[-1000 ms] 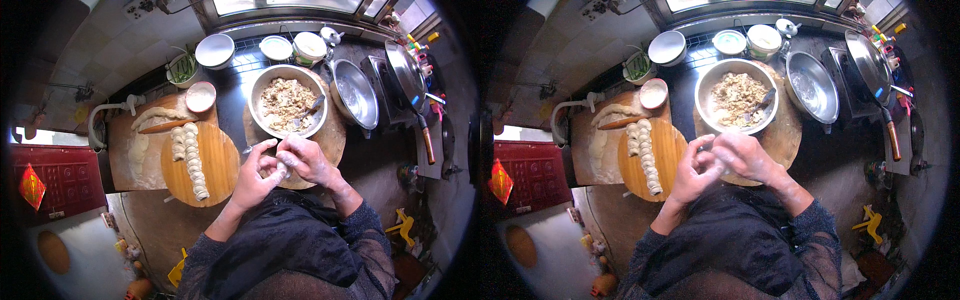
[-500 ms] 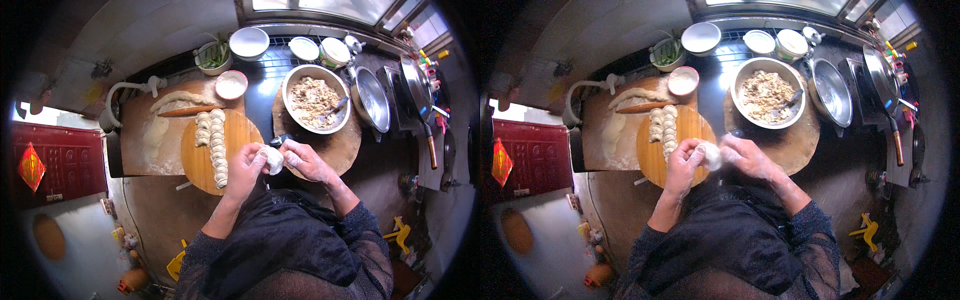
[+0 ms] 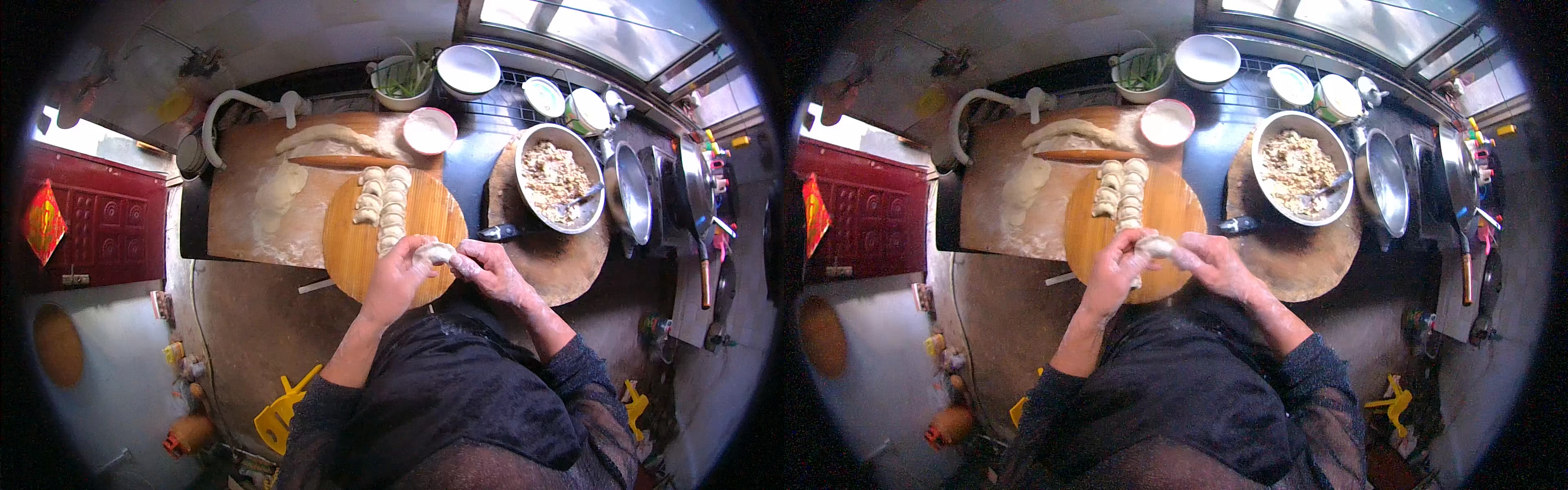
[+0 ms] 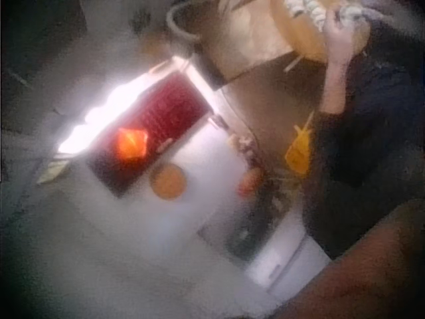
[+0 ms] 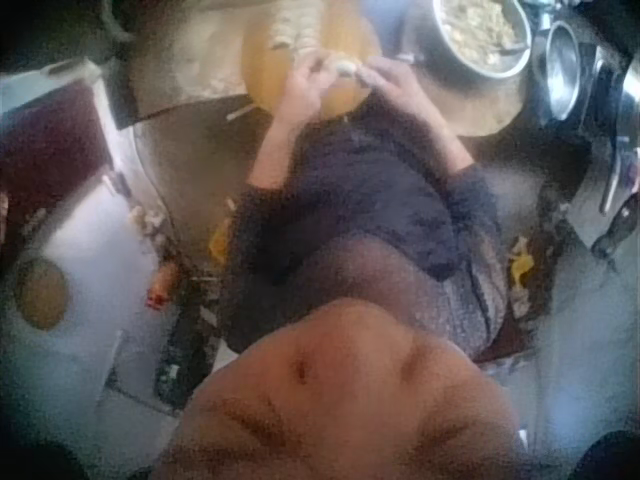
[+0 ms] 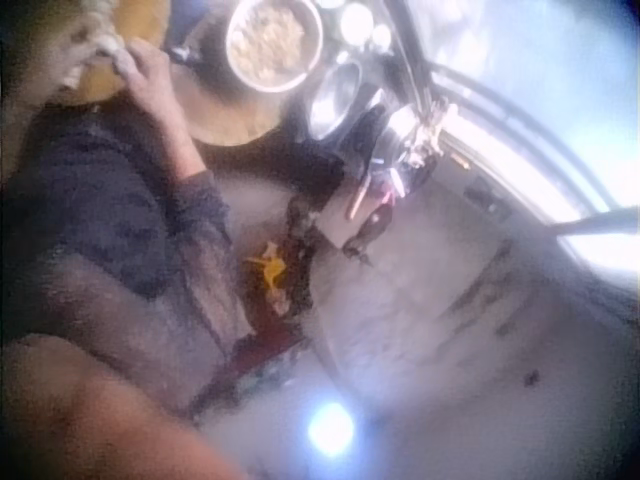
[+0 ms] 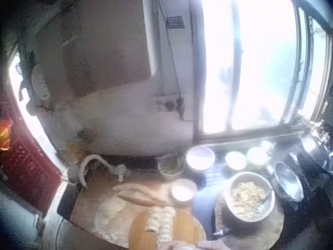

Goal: The person repeatedly scoops filling from a bowl with a spoon, places it onto small round dough wrappers, and folds them into dumplings. The finished dumplings are arranged in rows on a wooden board.

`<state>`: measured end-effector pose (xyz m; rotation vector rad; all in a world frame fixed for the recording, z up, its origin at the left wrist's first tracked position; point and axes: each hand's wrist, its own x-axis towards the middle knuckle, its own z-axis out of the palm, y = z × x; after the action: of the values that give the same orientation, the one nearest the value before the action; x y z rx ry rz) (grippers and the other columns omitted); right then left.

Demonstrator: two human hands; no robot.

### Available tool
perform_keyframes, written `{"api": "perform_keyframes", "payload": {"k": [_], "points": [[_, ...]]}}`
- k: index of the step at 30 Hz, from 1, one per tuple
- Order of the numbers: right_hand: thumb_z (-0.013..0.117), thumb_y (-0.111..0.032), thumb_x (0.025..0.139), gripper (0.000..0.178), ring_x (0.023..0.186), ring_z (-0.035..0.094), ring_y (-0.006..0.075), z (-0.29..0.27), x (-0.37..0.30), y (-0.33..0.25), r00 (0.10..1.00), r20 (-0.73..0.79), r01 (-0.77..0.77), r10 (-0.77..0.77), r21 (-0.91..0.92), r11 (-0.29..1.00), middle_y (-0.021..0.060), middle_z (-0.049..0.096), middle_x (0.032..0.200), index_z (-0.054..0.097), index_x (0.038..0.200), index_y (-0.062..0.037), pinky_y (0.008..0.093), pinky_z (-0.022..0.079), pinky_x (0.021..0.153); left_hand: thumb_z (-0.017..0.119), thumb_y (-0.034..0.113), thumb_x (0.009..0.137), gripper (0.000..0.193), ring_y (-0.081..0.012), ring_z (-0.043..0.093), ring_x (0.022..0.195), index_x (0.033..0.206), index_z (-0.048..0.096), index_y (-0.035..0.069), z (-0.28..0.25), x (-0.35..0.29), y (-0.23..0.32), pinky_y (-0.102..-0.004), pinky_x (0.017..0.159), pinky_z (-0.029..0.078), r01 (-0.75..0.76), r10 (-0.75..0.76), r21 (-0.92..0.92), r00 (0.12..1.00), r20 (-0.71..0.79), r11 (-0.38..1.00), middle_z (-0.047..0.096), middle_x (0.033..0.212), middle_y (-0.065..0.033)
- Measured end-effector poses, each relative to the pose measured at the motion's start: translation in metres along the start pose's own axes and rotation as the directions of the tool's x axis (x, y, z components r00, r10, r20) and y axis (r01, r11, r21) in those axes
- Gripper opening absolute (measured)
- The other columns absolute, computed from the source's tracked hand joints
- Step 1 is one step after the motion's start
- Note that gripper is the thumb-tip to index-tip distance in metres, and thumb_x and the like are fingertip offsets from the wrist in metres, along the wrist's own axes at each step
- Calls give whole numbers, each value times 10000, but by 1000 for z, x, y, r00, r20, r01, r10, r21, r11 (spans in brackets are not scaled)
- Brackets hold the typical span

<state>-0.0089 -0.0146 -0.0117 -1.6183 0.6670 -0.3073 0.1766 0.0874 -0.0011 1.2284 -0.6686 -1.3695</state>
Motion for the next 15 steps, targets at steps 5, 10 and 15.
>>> {"api": "perform_keyframes", "payload": {"k": [5, 10, 15], "points": [[636, -158, 950, 197, 666, 579, 330, 31, 19, 10, 958, 45, 278, -283, -388, 879, 145, 554, 740, 570, 837, -11, 409, 468, 604, 607, -30, 873, 367, -217, 677, 1000, 1225, 511, 9, -24, -6, -14, -314, 824, 538, -38, 92, 534, 993, -75, 844, 673, 1083, -122], [630, -182, 936, 153, 785, 645, 327, 70, 30, 34, 934, 197, 356, -298, -583, 730, 131, 605, 806, 572, 899, -45, 434, 519, 671, 558, -66, 864, 384, -207, 671, 967, 1221, 509, 67, -60, 5, -59, -326, 803, 539, 131, -119, 31, 959, -257, 991, 658, 1089, -109], [620, -205, 948, 152, 843, 658, 340, 60, 22, 42, 988, 110, 154, -108, -643, 751, 133, 640, 867, 618, 963, -53, 424, 536, 712, 594, -27, 843, 320, -286, 636, 995, 1151, 551, 46, -126, 47, -103, -382, 861, 519, 4, 298, 748, 916, -270, 664, 611, 1080, -121]]}}
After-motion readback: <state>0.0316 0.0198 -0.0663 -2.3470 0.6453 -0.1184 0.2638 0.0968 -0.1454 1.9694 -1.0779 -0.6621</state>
